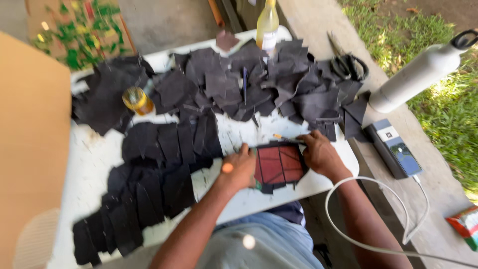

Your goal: The person uses a pencil to draw geometric lines on a red rectangular piece of material. They then pick up black leather pieces, fold them, and place them on top of the red piece, repeating the process with multiple pieces.

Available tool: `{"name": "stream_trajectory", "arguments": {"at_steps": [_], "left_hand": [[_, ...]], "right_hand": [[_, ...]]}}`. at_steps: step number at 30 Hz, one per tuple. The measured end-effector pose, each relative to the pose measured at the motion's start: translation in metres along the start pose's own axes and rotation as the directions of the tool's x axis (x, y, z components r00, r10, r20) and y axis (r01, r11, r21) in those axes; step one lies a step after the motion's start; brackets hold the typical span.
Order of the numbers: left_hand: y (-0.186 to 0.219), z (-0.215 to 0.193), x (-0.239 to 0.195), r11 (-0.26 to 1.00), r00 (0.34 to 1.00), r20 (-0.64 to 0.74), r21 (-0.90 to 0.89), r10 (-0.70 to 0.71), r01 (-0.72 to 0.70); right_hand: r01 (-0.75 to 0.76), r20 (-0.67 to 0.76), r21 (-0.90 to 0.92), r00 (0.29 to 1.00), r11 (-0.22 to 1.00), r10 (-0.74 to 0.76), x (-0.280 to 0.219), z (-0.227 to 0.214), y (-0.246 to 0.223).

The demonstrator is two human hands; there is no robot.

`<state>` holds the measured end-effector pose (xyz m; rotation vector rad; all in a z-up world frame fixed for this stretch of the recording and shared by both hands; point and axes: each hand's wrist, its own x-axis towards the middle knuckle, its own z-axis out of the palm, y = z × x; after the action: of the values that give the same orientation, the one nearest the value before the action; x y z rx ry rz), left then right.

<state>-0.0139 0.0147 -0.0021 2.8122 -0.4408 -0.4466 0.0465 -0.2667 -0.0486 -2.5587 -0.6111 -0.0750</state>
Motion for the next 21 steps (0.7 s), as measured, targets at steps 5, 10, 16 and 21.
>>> {"name": "stream_trajectory", "arguments": {"at_steps": [5,10,16,21], "left_hand": [[-0.001,-0.006,-0.013,0.995,0.997,-0.050,-0.075,0.065,-0.068],[-0.015,-0.022,-0.024,0.985,0.993,-0.113,-0.170,-0.023,0.003],[-0.025,-0.019,-0.008,0.963,0.981,-0.183,-0.269,-0.063,0.011],[-0.006,0.020,0.010,-0.141,0.957,-0.072,-0.989,0.282,-0.033]], "right_hand": [[-0.256,0.207,0.108,0.951,0.961,0.230,0.026,0.009,-0.001],[-0.537,0.203,0.423,0.841,0.730,0.501,0.033,-0.051,0.009],[0.002,-0.301,0.570,0.931,0.822,0.206,0.026,-0.132,-0.027],[0.360,-0.376,0.924,0.918,0.132,0.124,0.034,-0.124,-0.073]]}}
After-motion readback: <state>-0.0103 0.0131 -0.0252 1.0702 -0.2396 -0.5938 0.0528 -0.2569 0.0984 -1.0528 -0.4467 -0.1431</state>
